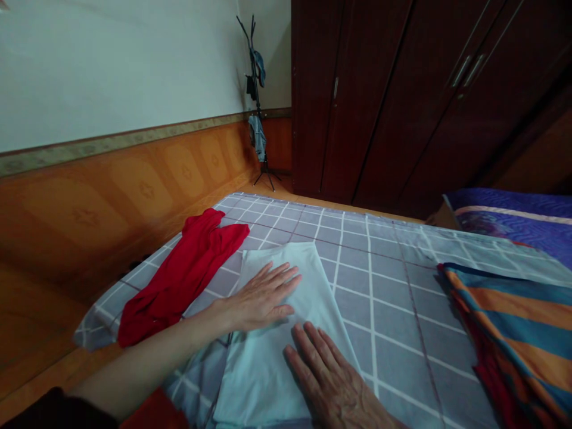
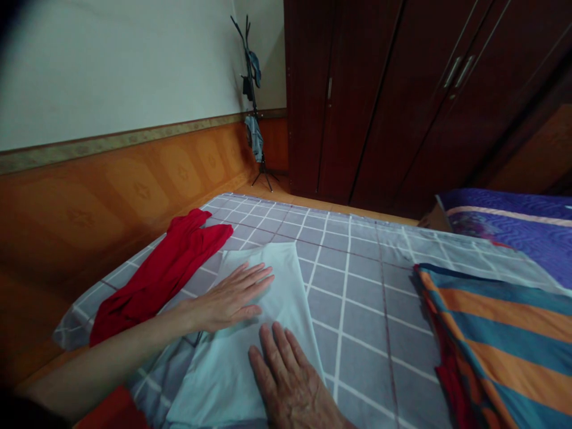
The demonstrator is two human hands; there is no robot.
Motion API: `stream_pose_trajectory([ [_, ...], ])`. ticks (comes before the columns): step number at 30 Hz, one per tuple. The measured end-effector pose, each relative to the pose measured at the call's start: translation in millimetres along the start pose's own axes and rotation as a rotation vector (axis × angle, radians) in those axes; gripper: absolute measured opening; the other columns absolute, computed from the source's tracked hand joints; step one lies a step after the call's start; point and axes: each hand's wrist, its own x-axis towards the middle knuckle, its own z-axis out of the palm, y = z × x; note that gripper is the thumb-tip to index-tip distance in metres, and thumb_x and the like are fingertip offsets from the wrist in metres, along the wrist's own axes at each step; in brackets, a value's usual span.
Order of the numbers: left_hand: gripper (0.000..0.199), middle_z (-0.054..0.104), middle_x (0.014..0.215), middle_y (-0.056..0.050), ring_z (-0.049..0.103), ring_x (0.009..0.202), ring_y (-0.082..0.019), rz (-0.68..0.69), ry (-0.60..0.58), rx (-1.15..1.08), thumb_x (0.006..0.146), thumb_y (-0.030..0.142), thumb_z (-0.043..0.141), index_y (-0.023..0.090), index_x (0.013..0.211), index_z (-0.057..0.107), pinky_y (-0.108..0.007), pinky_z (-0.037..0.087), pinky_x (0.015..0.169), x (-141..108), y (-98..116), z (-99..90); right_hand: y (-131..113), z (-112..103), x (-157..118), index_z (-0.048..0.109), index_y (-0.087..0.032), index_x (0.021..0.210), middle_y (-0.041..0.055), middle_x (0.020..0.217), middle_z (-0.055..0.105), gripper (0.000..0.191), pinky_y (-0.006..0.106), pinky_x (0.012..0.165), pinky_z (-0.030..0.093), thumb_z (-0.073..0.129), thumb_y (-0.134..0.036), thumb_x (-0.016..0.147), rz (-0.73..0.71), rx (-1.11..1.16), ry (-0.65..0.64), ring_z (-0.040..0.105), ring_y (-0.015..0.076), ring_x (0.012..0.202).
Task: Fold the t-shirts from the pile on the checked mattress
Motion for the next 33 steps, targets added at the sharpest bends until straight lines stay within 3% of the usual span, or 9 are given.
stream_pose_trajectory([
  [3, 0.056, 0.020, 0.155, -0.006, 0.009, 0.144, -0.020, 0.202, -0.051, -0.043, 0.098, 0.043, 0.033, 0.020, 0.148, 0.023, -0.043, 0.007, 0.117, 29.2, 20.9, -2.8, -2.8, -3.7, 3.0, 0.043, -0.014, 0.138, 0.0151, 0.135, 0.050, 0.050, 0.035, 0.095, 0.047, 0.048, -0.028, 0.091, -0.007, -0.035, -0.022, 0.050, 0.0265, 0.123],
  [6, 0.056, 0.024, 0.154, -0.006, 0.010, 0.144, -0.019, 0.359, -0.114, -0.054, 0.098, 0.044, 0.029, 0.016, 0.147, 0.024, -0.041, 0.009, 0.117, 54.8, 35.1, 2.1, -1.4, -6.9, 5.9, 0.045, -0.016, 0.137, 0.0115, 0.134, 0.052, 0.046, 0.033, 0.091, 0.049, 0.044, -0.031, 0.093, -0.056, -0.008, -0.036, 0.051, 0.0264, 0.121],
  [9, 0.063, 0.021, 0.155, -0.007, 0.007, 0.144, -0.019, 0.423, -0.158, -0.030, 0.097, 0.050, 0.029, 0.015, 0.148, 0.022, -0.039, 0.006, 0.117, 70.9, 37.9, 7.9, 0.7, -6.8, 7.1, 0.047, -0.017, 0.136, 0.0095, 0.131, 0.056, 0.044, 0.033, 0.088, 0.050, 0.043, -0.033, 0.095, -0.116, 0.005, -0.010, 0.056, 0.0266, 0.116],
  [13, 0.071, 0.012, 0.156, -0.008, 0.002, 0.144, -0.019, 0.365, -0.159, 0.000, 0.094, 0.057, 0.028, 0.015, 0.149, 0.015, -0.039, 0.001, 0.117, 86.2, 20.1, 10.3, 0.8, 0.5, 3.0, 0.038, -0.015, 0.142, 0.0122, 0.138, 0.048, 0.050, 0.035, 0.101, 0.041, 0.039, -0.034, 0.097, -0.099, 0.092, -0.013, 0.046, 0.0254, 0.126],
  [19, 0.075, 0.005, 0.157, -0.011, 0.001, 0.144, -0.019, 0.186, -0.167, -0.030, 0.094, 0.061, 0.019, 0.013, 0.150, 0.008, -0.035, 0.008, 0.116, 113.8, -13.0, 9.8, -3.1, 12.8, -5.1, 0.020, -0.015, 0.149, 0.0138, 0.148, 0.029, 0.057, 0.039, 0.111, 0.027, 0.041, -0.025, 0.096, -0.051, 0.214, -0.020, 0.025, 0.0253, 0.138],
  [23, 0.073, 0.014, 0.156, -0.011, 0.005, 0.144, -0.022, 0.109, -0.068, 0.051, 0.093, 0.062, 0.022, 0.016, 0.149, 0.016, -0.044, 0.001, 0.115, 120.6, -12.0, 15.2, -3.2, 1.7, -4.0, 0.018, -0.016, 0.149, 0.0142, 0.151, 0.020, 0.060, 0.040, 0.114, 0.022, 0.043, -0.028, 0.096, -0.020, 0.358, -0.161, 0.014, 0.0254, 0.140],
  [27, 0.071, 0.013, 0.156, -0.012, 0.005, 0.144, -0.027, 0.045, 0.004, 0.070, 0.093, 0.063, 0.024, 0.019, 0.148, 0.019, -0.050, 0.005, 0.113, 116.8, -10.2, 22.4, 2.1, -14.7, -3.1, 0.013, -0.013, 0.150, 0.0163, 0.152, 0.009, 0.084, 0.041, 0.114, 0.020, 0.049, -0.058, 0.087, 0.033, 0.505, -0.233, 0.004, 0.0274, 0.141],
  [29, 0.068, 0.013, 0.156, -0.011, 0.006, 0.144, -0.026, 0.039, 0.024, 0.061, 0.093, 0.061, 0.023, 0.020, 0.148, 0.019, -0.049, 0.008, 0.113, 114.6, -12.2, 24.4, 7.5, -17.4, -3.6, 0.015, -0.011, 0.149, 0.0179, 0.152, 0.010, 0.090, 0.044, 0.114, 0.021, 0.046, -0.065, 0.085, 0.115, 0.498, -0.236, 0.003, 0.0296, 0.141],
  [33, 0.062, 0.015, 0.156, -0.012, 0.006, 0.144, -0.025, -0.004, 0.078, 0.075, 0.096, 0.052, 0.031, 0.018, 0.147, 0.021, -0.049, 0.004, 0.114, 104.9, -12.2, 20.7, 20.8, -5.9, -6.4, 0.029, -0.002, 0.144, 0.0242, 0.149, 0.021, 0.081, 0.052, 0.110, 0.027, 0.040, -0.061, 0.089, 0.271, 0.351, -0.192, 0.010, 0.0342, 0.140],
])
